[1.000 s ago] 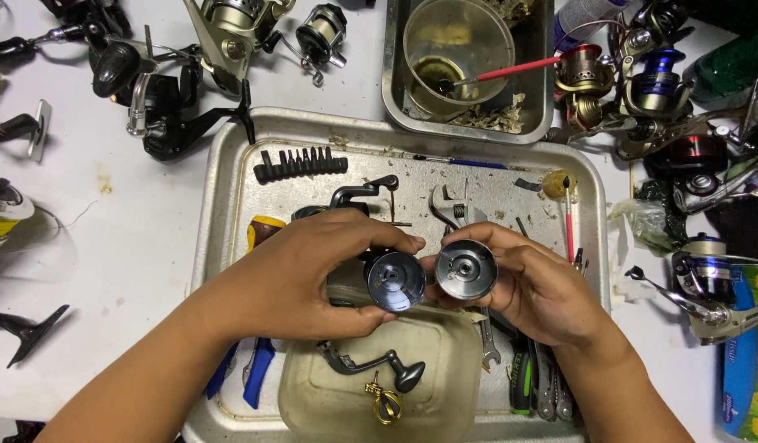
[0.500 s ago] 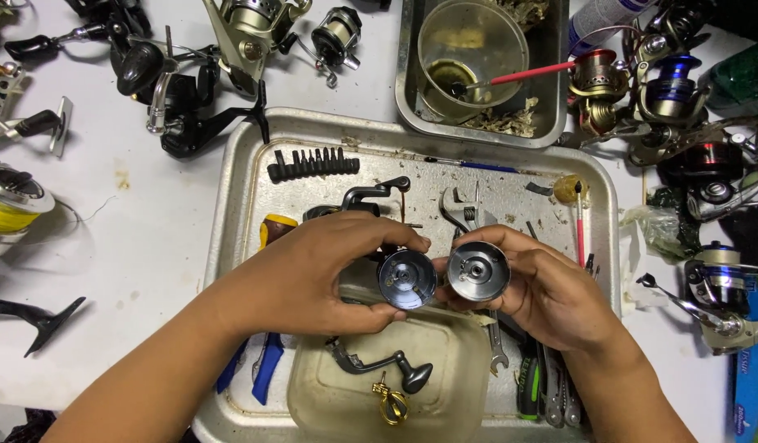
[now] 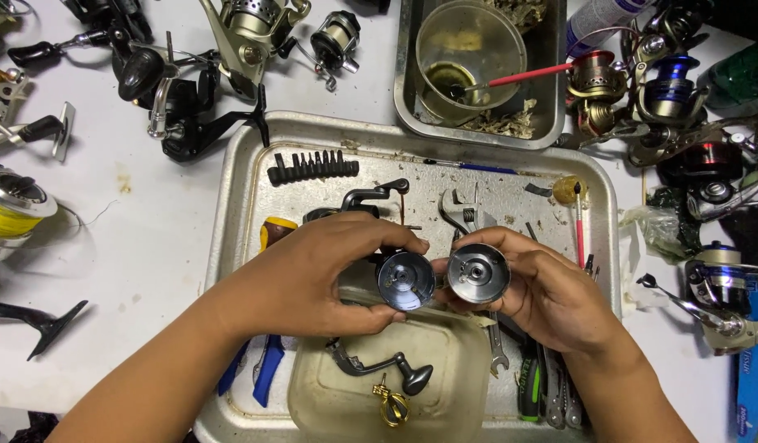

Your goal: Assembling and repairing the internal components of a fishing reel spool on a workbench

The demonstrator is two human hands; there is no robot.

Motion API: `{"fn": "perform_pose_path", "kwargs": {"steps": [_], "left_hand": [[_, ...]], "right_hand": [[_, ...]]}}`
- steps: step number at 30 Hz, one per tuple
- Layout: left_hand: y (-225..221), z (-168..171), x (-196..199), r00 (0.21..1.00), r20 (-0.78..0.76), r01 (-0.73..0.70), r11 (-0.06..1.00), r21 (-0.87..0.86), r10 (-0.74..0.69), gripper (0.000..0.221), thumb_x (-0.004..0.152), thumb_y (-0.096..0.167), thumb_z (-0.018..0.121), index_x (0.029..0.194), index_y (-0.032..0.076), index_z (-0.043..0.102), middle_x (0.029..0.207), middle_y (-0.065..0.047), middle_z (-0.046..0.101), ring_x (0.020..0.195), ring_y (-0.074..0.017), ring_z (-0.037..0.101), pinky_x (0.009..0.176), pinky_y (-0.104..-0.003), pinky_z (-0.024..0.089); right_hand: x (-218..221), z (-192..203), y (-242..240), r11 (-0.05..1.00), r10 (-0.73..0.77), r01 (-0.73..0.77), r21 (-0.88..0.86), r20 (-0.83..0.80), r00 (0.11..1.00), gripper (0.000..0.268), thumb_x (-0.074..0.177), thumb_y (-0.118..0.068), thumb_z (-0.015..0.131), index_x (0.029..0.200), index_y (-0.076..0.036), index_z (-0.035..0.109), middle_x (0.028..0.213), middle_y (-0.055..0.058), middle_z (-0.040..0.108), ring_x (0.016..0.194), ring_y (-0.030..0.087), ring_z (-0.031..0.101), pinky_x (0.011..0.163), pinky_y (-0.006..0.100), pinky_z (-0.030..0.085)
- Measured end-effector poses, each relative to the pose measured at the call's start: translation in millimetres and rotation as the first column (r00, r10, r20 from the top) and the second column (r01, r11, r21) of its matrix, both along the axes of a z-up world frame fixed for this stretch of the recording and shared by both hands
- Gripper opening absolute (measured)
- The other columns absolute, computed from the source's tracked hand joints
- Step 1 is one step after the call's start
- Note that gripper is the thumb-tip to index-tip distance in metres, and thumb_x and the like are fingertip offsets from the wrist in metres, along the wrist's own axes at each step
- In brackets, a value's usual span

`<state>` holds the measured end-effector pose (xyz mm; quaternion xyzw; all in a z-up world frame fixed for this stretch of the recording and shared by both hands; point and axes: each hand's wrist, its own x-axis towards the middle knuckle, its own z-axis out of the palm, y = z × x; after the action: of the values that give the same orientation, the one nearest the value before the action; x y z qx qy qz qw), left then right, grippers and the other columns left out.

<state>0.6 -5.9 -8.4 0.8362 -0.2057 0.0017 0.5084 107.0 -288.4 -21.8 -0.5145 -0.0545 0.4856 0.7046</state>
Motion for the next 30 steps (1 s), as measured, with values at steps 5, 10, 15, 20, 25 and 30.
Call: {"fn": "perform_pose_path", "kwargs": {"steps": [5,10,15,20,25,30], "left_hand": [[0,3,0,1.0,0.011,0.008,1.0,-0.005,-0.008,0.054,0.08,0.027,0.074,0.131,0.016,0.059,0.121,-0.003,0.072,0.105,-0.0234,0.068,0.091,-0.037,0.05],[0,3,0,1.0,0.01,-0.002,1.0,0.008,0.002,0.055,0.081,0.029,0.077,0.13,0.014,0.06,0.122,-0.004,0.071,0.112,-0.0241,0.068,0.095,-0.038,0.051],[2,2,0,0.999,-0.031,-0.024,0.999,0.039,0.025,0.056,0.079,0.031,0.078,0.131,0.018,0.061,0.124,-0.002,0.071,0.114,-0.0224,0.068,0.097,-0.037,0.05],[2,6,0,0.998,-0.047,-0.033,0.999,0.04,0.035,0.055,0.079,0.033,0.079,0.129,0.018,0.061,0.122,-0.002,0.072,0.112,-0.0218,0.069,0.096,-0.036,0.05],[1,8,0,0.998,-0.047,-0.032,0.999,0.033,0.034,0.051,0.079,0.034,0.079,0.125,0.017,0.062,0.118,-0.001,0.072,0.108,-0.0208,0.069,0.094,-0.035,0.05],[3,6,-1,0.999,-0.034,-0.034,0.999,0.043,0.035,0.059,0.08,0.031,0.079,0.133,0.017,0.06,0.127,-0.003,0.071,0.118,-0.0232,0.067,0.101,-0.038,0.049]], "right_hand": [[-2,7,2,0.994,0.06,-0.063,0.085,0.045,0.997,0.055,0.097,-0.037,0.06,0.13,0.007,0.055,0.134,0.036,0.064,0.103,0.047,0.074,0.082,0.044,0.061],[-8,22,8,0.996,0.073,-0.08,0.027,0.193,0.978,0.064,0.081,-0.019,0.085,0.133,0.004,0.056,0.145,0.023,0.059,0.108,0.04,0.075,0.093,0.042,0.064],[-13,22,6,0.986,0.087,-0.017,-0.163,0.433,0.897,0.07,0.078,-0.013,0.081,0.14,-0.004,0.05,0.134,0.016,0.065,0.107,0.034,0.08,0.09,0.036,0.064],[-14,18,9,0.99,0.066,0.016,-0.137,0.576,0.815,0.059,0.077,-0.007,0.082,0.13,-0.002,0.057,0.132,0.016,0.064,0.121,0.024,0.066,0.107,0.037,0.058],[-13,25,11,0.952,0.176,0.038,-0.303,0.645,0.744,0.061,0.071,-0.017,0.087,0.126,-0.007,0.063,0.129,0.009,0.07,0.124,0.019,0.066,0.108,0.031,0.052],[-12,22,10,0.964,0.16,0.022,-0.266,0.64,0.752,0.061,0.072,-0.017,0.086,0.126,-0.004,0.062,0.13,0.011,0.069,0.124,0.019,0.065,0.108,0.031,0.051]]}}
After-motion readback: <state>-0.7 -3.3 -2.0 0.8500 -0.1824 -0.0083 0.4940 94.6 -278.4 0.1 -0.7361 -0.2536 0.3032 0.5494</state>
